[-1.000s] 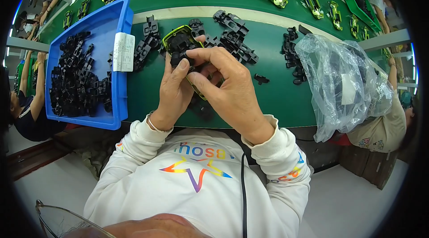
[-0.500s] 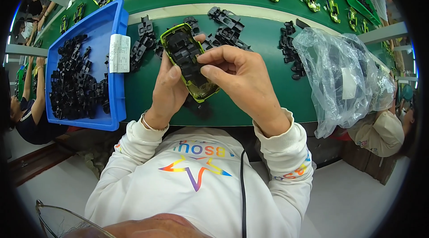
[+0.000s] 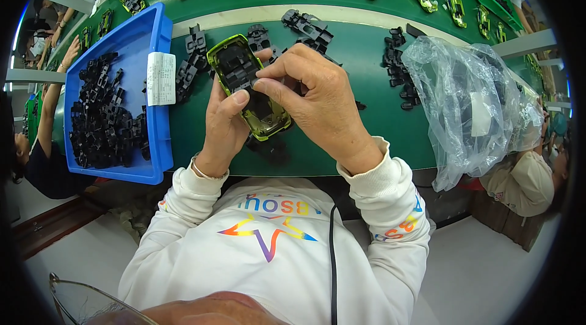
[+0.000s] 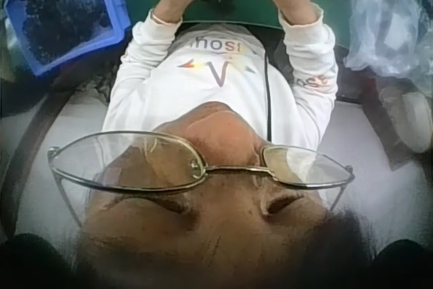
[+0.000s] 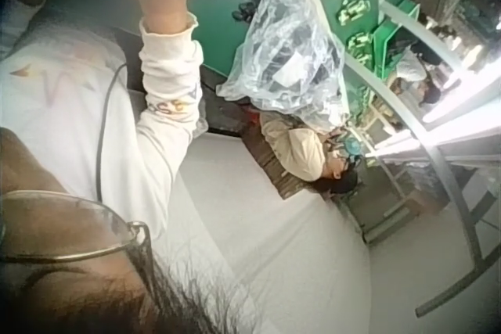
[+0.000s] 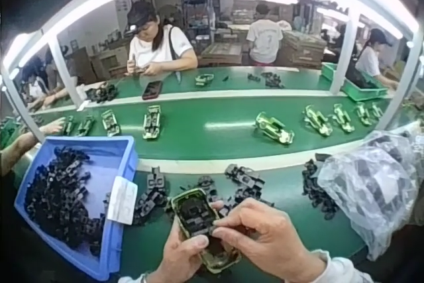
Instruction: The person assembles toy cars by fitting plastic interior components into toy car bodies by hand and placing the assembled car bodies onto the assembly line.
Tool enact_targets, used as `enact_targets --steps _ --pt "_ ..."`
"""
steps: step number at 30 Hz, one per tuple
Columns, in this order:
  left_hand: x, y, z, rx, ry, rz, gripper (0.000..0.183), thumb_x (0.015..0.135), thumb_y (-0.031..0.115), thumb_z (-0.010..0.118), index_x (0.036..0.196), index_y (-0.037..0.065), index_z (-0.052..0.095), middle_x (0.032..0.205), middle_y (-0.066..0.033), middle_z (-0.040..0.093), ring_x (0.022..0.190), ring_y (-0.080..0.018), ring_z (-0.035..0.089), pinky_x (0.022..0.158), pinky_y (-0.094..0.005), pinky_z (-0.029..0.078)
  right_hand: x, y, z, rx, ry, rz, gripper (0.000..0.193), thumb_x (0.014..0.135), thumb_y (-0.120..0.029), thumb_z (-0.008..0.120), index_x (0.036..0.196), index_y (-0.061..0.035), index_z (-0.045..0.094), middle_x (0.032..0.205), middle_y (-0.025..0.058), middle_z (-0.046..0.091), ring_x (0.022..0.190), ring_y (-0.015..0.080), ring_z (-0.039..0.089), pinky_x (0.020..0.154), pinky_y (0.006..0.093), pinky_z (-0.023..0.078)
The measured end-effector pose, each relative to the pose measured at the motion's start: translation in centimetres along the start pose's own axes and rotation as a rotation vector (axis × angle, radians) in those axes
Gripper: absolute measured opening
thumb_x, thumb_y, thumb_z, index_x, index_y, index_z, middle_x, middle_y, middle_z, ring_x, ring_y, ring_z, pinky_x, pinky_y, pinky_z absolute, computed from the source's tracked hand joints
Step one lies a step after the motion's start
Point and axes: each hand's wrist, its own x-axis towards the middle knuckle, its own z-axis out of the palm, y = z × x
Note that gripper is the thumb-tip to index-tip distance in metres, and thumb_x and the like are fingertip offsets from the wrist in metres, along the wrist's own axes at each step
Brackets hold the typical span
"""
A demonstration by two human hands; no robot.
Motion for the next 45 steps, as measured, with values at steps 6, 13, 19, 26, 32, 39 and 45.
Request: enact_targets --steps 6,13,19,26,32,39,45 --pt "0.0 -0.3 -0.3 -0.016 0.001 -0.004 0.069 0.088 0.008 0.061 0.148 0.008 0.026 0.145 -0.0140 0.044 0.125 -0.0235 0.054 0.105 -0.0398 0.047 -0.4 1.2 0.9 0.035 0.055 -0.119 0.012 0.083 -0.002 0.074 0.094 -0.0003 0.071 0.088 0.0059 0.064 0.071 0.0134 0.060 0.063 0.0252 0.047" --pt "-0.4 -0.8 -0.2 0.082 -0.030 0.047 0.069 0.089 0.008 0.062 0.148 0.007 0.026 0.147 -0.0161 0.043 0.127 -0.0254 0.053 0.106 -0.0412 0.047 -1.8 1.8 1.9 0.155 0.175 -0.046 0.011 0.083 0.000 0.072 0.094 -0.0002 0.071 0.088 0.0066 0.063 0.078 0.0142 0.063 0.069 0.0248 0.050" --pt "-0.5 -0.6 0.4 0.151 -0.025 0.085 0.067 0.089 0.010 0.061 0.147 0.006 0.029 0.147 -0.0199 0.043 0.129 -0.0286 0.052 0.108 -0.0434 0.045 -2.0 0.9 2.0 0.225 0.170 0.077 0.011 0.085 0.000 0.071 0.095 -0.0005 0.069 0.085 0.0035 0.061 0.078 0.0102 0.061 0.070 0.0231 0.050" --pt "-0.7 -0.2 0.0 0.099 -0.073 0.036 0.059 0.094 0.008 0.053 0.147 0.004 0.027 0.143 -0.0161 0.048 0.126 -0.0222 0.053 0.104 -0.0369 0.046 -2.3 0.9 2.8 0.258 0.198 0.085 0.016 0.084 -0.002 0.074 0.099 -0.0026 0.067 0.086 0.0017 0.061 0.072 0.0087 0.057 0.066 0.0236 0.048" --pt "-1.3 -0.5 -1.1 0.214 0.017 -0.055 0.054 0.093 0.010 0.053 0.142 0.003 0.032 0.137 -0.0145 0.052 0.120 -0.0194 0.055 0.103 -0.0352 0.046 -2.3 0.8 2.7 0.233 0.145 0.178 0.028 0.086 -0.006 0.073 0.113 -0.0020 0.066 0.089 0.0025 0.063 0.073 0.0079 0.056 0.066 0.0227 0.047" --pt "-0.7 -0.4 -0.6 0.214 -0.038 -0.056 0.059 0.091 0.008 0.055 0.144 0.004 0.029 0.140 -0.0131 0.048 0.121 -0.0186 0.054 0.104 -0.0343 0.045 -2.1 1.5 2.0 0.398 0.014 0.429 0.031 0.091 -0.010 0.070 0.119 0.0016 0.064 0.095 0.0019 0.065 0.075 0.0060 0.056 0.068 0.0217 0.048" --pt "-0.9 -0.6 -0.7 0.267 -0.034 0.050 0.078 0.083 0.008 0.056 0.152 0.002 0.019 0.148 -0.0195 0.041 0.126 -0.0274 0.054 0.108 -0.0409 0.043 -2.4 1.0 1.7 0.422 0.010 0.352 0.038 0.089 -0.008 0.071 0.124 0.0014 0.062 0.093 0.0027 0.067 0.076 0.0070 0.058 0.069 0.0227 0.049"
